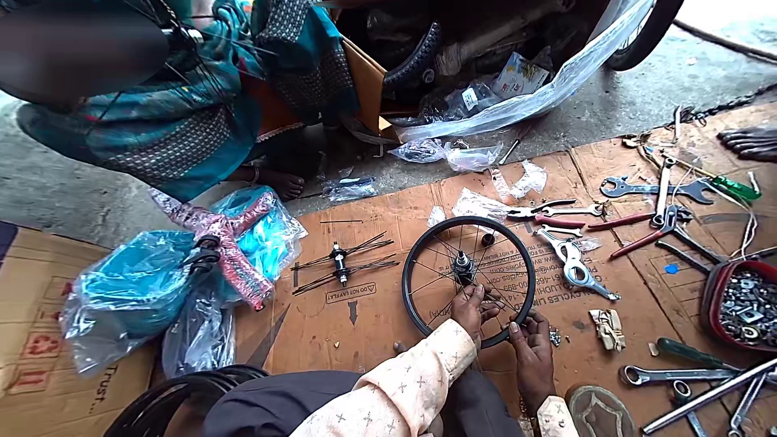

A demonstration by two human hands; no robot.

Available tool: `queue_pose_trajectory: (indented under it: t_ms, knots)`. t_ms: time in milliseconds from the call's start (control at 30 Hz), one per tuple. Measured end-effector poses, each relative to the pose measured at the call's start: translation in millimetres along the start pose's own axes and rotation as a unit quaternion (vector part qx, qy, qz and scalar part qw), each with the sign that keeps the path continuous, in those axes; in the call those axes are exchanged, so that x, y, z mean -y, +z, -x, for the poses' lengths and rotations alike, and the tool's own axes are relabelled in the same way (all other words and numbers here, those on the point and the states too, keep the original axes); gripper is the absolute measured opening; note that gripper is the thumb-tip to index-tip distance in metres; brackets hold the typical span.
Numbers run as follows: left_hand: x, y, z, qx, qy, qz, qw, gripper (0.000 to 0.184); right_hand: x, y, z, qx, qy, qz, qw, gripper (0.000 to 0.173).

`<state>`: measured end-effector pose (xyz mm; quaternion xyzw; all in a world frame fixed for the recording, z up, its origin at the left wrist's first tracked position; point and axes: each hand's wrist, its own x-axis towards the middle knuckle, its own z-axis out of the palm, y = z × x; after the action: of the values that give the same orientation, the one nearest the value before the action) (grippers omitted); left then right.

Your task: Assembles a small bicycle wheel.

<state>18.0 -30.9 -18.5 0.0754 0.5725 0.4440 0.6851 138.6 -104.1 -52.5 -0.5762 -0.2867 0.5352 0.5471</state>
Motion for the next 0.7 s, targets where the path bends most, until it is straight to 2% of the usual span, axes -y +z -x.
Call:
queue_pose_trajectory:
  t_ms: [267, 433, 700]
  knots:
    - [1.3, 4.2, 1.1, -0.007, 0.007, 0.042, 0.999, 0.028, 3.6, 1.7, -2.3, -0.007, -0.002, 0.025, 1.0, 0.044]
    - [-0.9, 12.8, 3.9, -0.039, 0.009, 0.066, 0.997, 0.028, 7.5, 2.3, -3.4, -0.007, 0.008, 0.024, 1.0, 0.043]
    - [-2.3, 11.9, 5.6, -0.054, 0.003, 0.063, 0.997, 0.028, 12.2, 6.7, -1.6, -0.018, 0.033, 0.017, 0.999, 0.054]
